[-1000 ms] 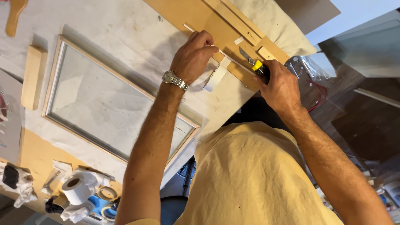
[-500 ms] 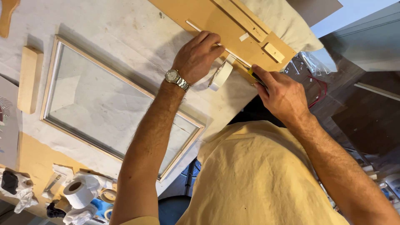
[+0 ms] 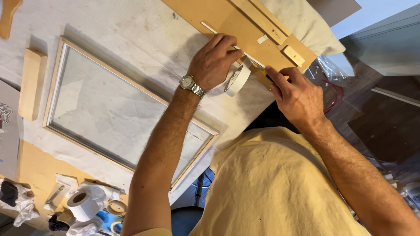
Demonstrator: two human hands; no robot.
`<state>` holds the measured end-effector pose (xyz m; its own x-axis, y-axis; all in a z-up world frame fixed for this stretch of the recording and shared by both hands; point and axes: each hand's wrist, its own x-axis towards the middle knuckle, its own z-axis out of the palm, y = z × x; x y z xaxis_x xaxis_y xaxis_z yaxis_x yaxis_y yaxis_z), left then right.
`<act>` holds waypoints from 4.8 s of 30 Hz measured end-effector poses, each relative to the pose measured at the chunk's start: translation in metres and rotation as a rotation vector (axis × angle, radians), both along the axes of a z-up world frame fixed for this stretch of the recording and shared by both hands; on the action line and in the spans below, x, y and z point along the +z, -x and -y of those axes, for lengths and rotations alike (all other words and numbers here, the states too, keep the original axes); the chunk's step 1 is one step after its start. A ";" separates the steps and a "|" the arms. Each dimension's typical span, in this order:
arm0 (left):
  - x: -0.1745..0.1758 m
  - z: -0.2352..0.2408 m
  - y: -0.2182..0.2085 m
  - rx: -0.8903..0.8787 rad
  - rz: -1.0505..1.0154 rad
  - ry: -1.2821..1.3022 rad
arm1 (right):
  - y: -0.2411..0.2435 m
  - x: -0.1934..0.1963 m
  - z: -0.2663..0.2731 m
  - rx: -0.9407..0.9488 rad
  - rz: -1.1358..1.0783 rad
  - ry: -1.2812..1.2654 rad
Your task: Applying a spacer strip to the inside of a wooden frame and trimming it with a utility knife
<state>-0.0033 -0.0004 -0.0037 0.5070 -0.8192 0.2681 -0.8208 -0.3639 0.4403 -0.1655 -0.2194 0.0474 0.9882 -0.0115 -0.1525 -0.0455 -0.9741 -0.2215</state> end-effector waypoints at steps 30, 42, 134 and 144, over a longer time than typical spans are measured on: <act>-0.005 -0.003 0.002 0.024 -0.043 0.101 | 0.000 -0.006 0.001 0.001 -0.004 0.017; -0.010 -0.004 0.002 0.029 -0.048 0.098 | 0.003 -0.004 0.007 0.017 -0.021 0.007; 0.159 0.049 0.288 0.948 -1.114 1.324 | 0.016 0.109 -0.018 0.846 0.469 -0.814; 0.162 -0.017 0.301 0.911 -1.137 1.368 | 0.036 0.112 -0.079 0.812 0.515 -0.749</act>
